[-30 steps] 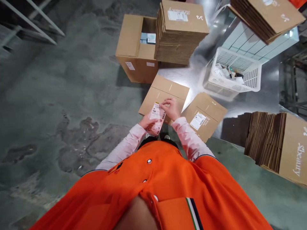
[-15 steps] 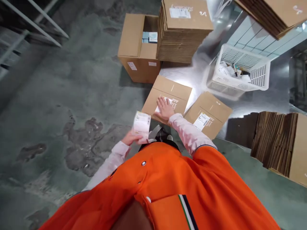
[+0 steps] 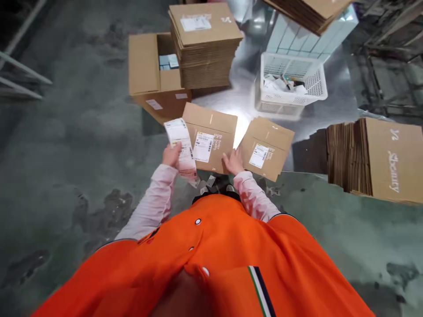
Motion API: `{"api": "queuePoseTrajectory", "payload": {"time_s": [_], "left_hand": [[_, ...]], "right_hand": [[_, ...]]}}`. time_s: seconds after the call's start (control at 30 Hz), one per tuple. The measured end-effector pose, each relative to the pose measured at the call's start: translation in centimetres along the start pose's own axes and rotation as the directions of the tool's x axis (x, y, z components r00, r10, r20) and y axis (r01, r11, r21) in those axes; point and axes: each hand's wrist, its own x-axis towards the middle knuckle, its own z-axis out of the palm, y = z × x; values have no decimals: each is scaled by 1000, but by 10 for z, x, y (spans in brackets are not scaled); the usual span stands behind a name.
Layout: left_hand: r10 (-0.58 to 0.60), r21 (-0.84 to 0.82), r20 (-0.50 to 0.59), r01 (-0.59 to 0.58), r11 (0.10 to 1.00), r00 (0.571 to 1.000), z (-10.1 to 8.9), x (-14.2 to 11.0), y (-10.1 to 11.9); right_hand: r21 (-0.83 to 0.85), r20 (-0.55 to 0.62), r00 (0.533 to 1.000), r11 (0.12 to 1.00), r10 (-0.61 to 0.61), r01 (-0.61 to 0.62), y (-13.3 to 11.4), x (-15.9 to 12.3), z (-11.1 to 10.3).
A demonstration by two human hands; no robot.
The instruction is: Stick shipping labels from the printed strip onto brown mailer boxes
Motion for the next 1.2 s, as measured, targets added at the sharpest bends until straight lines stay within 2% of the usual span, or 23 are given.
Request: {"api": "queuePoseTrajectory", "payload": {"time_s": [0.07, 0.13, 0.2, 0.27, 0.33, 0.37, 0.43, 0.5, 0.53, 0.57, 0.6, 0.63, 0.67, 0.7, 0.77, 0.8, 0.9, 0.97, 1.1, 1.17, 1.2], "left_hand": [[-52, -302, 43, 63, 951, 998, 0, -11, 11], [-49, -518, 103, 96, 850, 993, -1, -22, 24], [-12, -586, 133, 88, 806, 991, -1, -33, 36], [14, -610, 150, 81, 788, 989, -1, -44, 43], [55, -614, 177, 66, 787, 983, 0, -55, 44], [82, -607, 197, 56, 793, 977, 1, -61, 43], [127, -577, 275, 58, 815, 953, 5, -74, 39], [134, -510, 417, 110, 853, 899, 10, -85, 36], [125, -464, 503, 145, 874, 855, 12, -89, 34], [120, -422, 582, 172, 890, 804, 14, -92, 33], [125, -401, 629, 183, 898, 768, 15, -93, 32], [139, -410, 634, 178, 895, 761, 17, -94, 31], [153, -442, 597, 164, 882, 787, 18, -94, 30], [155, -486, 523, 144, 862, 838, 19, -93, 29], [99, -549, 342, 113, 828, 935, 23, -92, 26], [58, -555, 280, 112, 824, 958, 25, -92, 24], [-19, -518, 211, 128, 845, 977, 31, -97, 18], [-60, -498, 151, 128, 858, 987, 36, -102, 14], [-158, -526, -6, 131, 840, 987, 45, -106, 3], [-187, -561, -19, 145, 815, 982, 47, -104, -3], [-201, -574, -23, 152, 805, 979, 46, -102, -6]], "right_hand": [[207, -128, 992, 977, -18, 44, 15, -4, -17], [333, -279, 959, 942, 57, 41, 41, -12, -50], [331, -389, 910, 944, 144, -7, 72, -22, -92], [255, -416, 891, 964, 181, -77, 99, -28, -130], [189, -373, 907, 973, 194, -130, 109, -31, -151], [166, -349, 917, 976, 194, -143, 105, -32, -152], [171, -257, 956, 980, 143, -101, 80, -35, -137], [286, -43, 999, 958, -12, 23, 39, -40, -105], [432, 113, 979, 896, -169, 105, 17, -44, -87], [571, 183, 943, 811, -278, 128, -4, -48, -69], [662, 153, 947, 741, -284, 115, -22, -53, -53], [722, 138, 948, 684, -287, 102, -36, -58, -40], [743, 129, 954, 663, -269, 86, -46, -63, -30], [734, 148, 955, 675, -259, 70, -52, -66, -24], [674, 233, 929, 736, -287, 58, -55, -68, -21], [645, 251, 922, 761, -294, 67, -56, -66, -23], [582, 172, 943, 802, -284, 135, -59, -54, -31], [513, 140, 941, 836, -307, 196, -65, -46, -34], [411, 174, 934, 885, -314, 221, -74, -35, -24], [421, 254, 919, 890, -303, 177, -76, -28, -15], [438, 324, 896, 888, -304, 142, -77, -24, -11]]}}
